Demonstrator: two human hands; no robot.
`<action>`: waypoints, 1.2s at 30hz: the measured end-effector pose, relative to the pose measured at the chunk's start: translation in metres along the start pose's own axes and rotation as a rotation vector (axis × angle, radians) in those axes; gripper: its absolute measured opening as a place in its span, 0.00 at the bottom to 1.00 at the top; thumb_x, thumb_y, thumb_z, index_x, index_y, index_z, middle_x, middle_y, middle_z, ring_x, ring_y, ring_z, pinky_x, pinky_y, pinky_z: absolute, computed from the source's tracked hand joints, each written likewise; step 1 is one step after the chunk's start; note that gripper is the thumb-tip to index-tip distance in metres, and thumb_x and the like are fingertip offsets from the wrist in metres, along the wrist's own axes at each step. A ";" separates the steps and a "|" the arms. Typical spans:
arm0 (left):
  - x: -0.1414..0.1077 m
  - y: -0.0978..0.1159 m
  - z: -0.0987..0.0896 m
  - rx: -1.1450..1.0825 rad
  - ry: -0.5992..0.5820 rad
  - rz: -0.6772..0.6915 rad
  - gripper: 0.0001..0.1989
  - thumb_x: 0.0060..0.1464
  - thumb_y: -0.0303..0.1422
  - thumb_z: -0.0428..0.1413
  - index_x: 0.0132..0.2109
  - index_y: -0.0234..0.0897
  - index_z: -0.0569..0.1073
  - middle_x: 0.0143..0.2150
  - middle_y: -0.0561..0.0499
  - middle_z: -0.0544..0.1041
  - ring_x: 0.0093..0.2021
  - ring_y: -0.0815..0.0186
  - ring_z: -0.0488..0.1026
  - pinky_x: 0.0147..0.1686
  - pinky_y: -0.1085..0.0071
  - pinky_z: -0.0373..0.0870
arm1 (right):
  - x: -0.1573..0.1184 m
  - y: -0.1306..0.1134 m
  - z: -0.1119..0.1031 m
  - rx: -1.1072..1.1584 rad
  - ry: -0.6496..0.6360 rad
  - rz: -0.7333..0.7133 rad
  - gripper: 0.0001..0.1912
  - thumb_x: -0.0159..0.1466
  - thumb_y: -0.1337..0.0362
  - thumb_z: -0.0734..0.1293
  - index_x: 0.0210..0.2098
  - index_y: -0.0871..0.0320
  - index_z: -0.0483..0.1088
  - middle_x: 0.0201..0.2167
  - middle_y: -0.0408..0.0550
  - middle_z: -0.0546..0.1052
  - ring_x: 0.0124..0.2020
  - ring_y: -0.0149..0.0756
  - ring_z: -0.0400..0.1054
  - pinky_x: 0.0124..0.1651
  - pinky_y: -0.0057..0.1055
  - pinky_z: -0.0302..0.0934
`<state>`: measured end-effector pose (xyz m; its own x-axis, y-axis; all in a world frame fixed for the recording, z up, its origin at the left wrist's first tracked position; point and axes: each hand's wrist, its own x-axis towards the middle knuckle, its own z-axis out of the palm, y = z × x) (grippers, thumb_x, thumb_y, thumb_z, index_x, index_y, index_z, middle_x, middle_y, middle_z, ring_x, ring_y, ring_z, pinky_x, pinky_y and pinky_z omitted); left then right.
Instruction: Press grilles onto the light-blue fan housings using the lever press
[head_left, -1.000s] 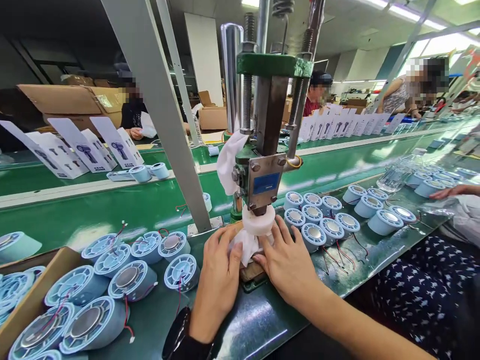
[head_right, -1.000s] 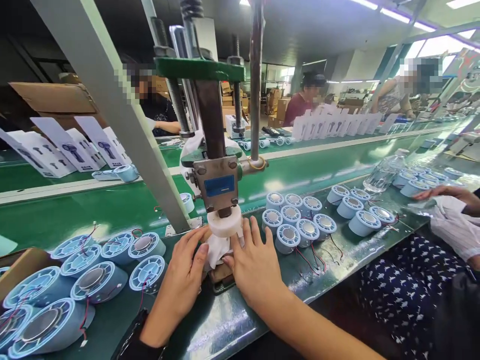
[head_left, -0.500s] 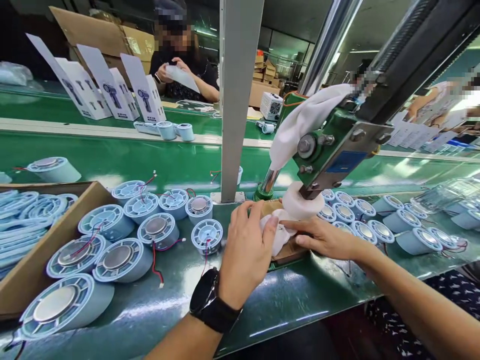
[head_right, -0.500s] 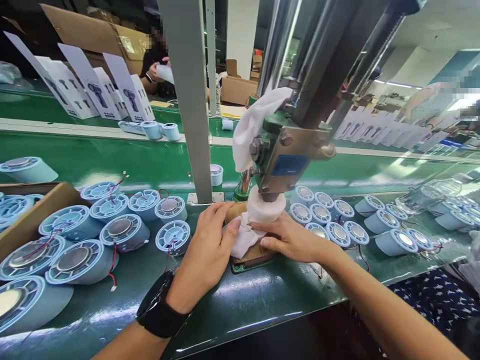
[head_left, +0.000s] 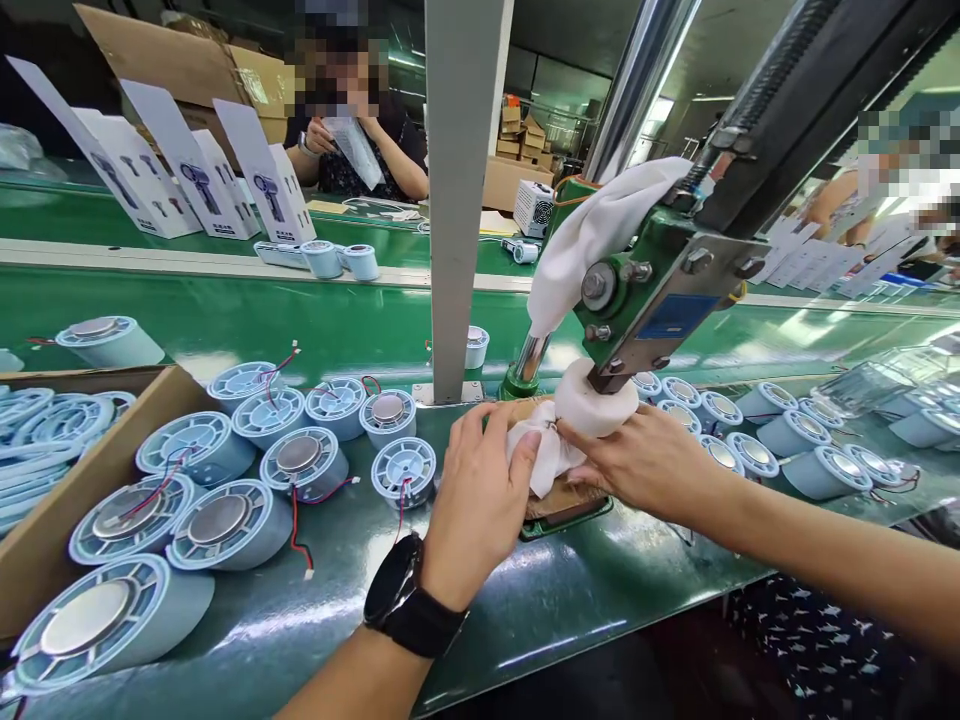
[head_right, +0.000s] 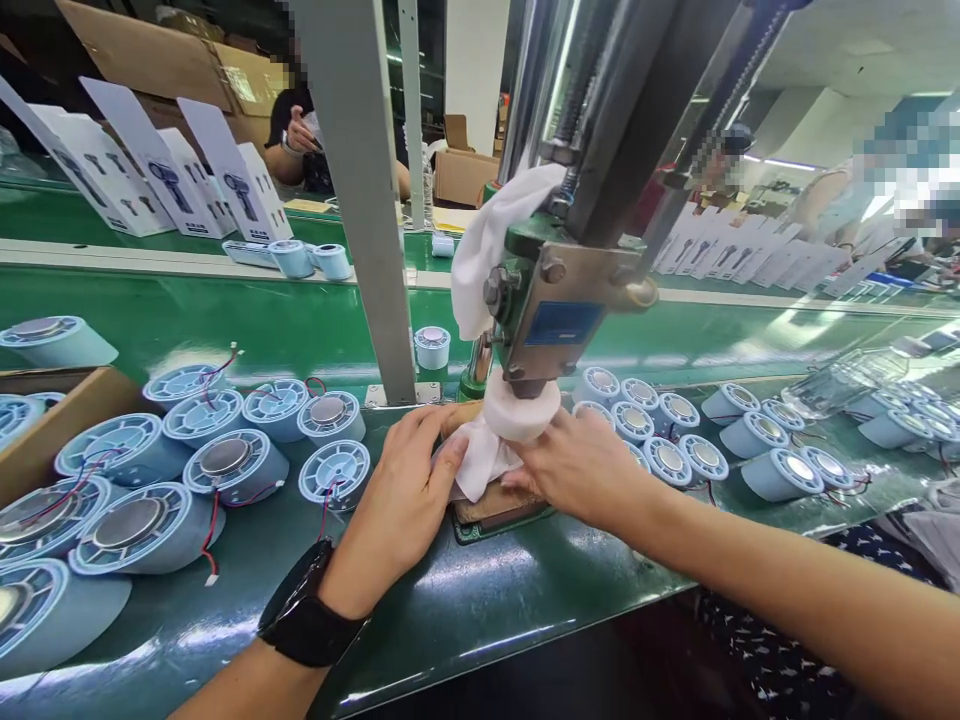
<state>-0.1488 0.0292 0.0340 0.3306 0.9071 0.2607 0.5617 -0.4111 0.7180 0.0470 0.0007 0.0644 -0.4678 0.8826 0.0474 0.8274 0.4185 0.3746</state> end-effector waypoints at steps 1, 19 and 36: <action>0.000 0.000 0.000 0.003 -0.006 -0.002 0.19 0.66 0.40 0.43 0.59 0.38 0.66 0.59 0.44 0.67 0.60 0.56 0.61 0.61 0.54 0.60 | -0.001 0.001 -0.002 -0.016 -0.054 0.010 0.28 0.66 0.48 0.62 0.58 0.61 0.67 0.38 0.65 0.78 0.35 0.57 0.73 0.32 0.47 0.65; 0.003 -0.005 -0.003 0.010 0.001 0.003 0.20 0.66 0.39 0.43 0.59 0.36 0.66 0.59 0.43 0.68 0.60 0.55 0.61 0.61 0.53 0.60 | 0.024 0.062 -0.012 0.854 -0.527 -0.260 0.31 0.73 0.52 0.42 0.58 0.63 0.65 0.12 0.35 0.63 0.12 0.27 0.55 0.16 0.22 0.53; 0.003 -0.008 0.000 -0.017 -0.037 0.007 0.20 0.66 0.40 0.43 0.59 0.38 0.66 0.59 0.46 0.68 0.59 0.58 0.61 0.61 0.57 0.58 | 0.020 0.053 0.001 0.353 -0.097 -0.195 0.17 0.63 0.74 0.58 0.46 0.59 0.74 0.46 0.56 0.77 0.48 0.42 0.71 0.51 0.36 0.64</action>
<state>-0.1531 0.0351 0.0288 0.3622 0.9002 0.2419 0.5467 -0.4153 0.7271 0.0819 0.0410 0.0848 -0.6087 0.7886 -0.0871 0.7899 0.6127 0.0270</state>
